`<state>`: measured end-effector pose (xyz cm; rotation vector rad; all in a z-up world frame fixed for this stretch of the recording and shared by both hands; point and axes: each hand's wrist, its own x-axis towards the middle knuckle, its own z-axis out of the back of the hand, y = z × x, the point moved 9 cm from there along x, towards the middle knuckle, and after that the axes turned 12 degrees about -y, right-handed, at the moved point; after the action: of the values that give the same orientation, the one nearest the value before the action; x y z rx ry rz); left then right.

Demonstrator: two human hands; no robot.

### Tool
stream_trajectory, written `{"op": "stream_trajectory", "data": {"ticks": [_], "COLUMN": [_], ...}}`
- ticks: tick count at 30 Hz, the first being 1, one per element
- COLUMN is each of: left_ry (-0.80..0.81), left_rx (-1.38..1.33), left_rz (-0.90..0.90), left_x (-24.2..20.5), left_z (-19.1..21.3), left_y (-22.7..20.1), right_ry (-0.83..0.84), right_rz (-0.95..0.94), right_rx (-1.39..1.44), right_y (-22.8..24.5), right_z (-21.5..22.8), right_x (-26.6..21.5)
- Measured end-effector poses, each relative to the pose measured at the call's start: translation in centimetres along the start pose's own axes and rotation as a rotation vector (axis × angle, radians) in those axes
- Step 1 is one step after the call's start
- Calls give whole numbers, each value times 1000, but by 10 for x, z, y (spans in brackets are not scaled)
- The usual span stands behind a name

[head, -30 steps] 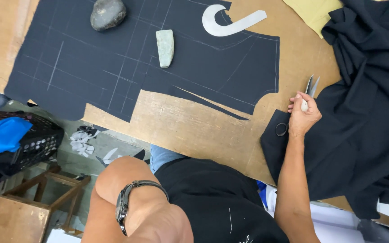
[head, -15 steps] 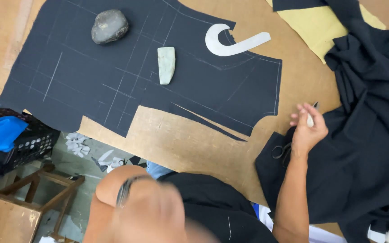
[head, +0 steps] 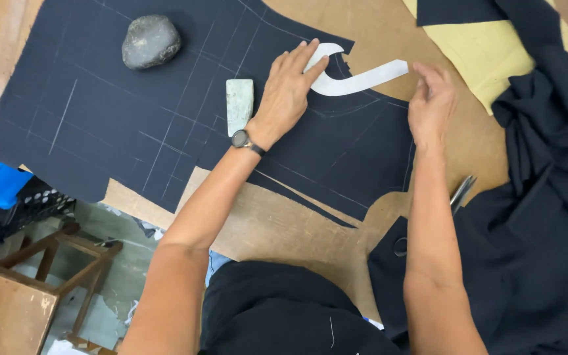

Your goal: The person cuts a piece of black fabric using shears, following a pattern marked on the material. They place a white curved paper template on the fabric, trace its outline with chalk, and then cut along the marked lines. The person also uses a ruler to measure and cut straight edges on the fabric.

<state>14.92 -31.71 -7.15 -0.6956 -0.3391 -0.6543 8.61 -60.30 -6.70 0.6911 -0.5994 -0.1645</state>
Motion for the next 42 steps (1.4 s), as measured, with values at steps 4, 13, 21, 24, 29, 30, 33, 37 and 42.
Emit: {"op": "stream_trajectory", "data": {"ticks": [4,13,21,24,29,30,33,37,42], "left_ry": [25,89,132,143,135,133,153,165,180], "left_rx": [123,31,-29,-53,-42,-49,-48,-39,-34], "left_rz": [-103,-120,-147,-158,-220,-223,-233,-248,-267], "left_x": [-7,-20,-28,-29,-29,-29,-30,-29,-29], "left_z": [-21,-7,9,13,14,14,15,19,19], "left_y": [7,18,19,18,17,16,16,19,20], "right_ry": [20,86,2,-42,-3,-4,5,10,48], "right_rz": [106,142,376,439,270,270,243,219,116], "right_rx": [-69,-198,-563,-493,-250,-258,-282,-264,-226], "right_y": [2,30,68,78,53,52,48,47,37], "right_z": [-17,-17,-8,-1,-1,0,-1,-2,-3], "right_x": [1,-19,-33,-40,-54,-55,-58,-54,-50]}}
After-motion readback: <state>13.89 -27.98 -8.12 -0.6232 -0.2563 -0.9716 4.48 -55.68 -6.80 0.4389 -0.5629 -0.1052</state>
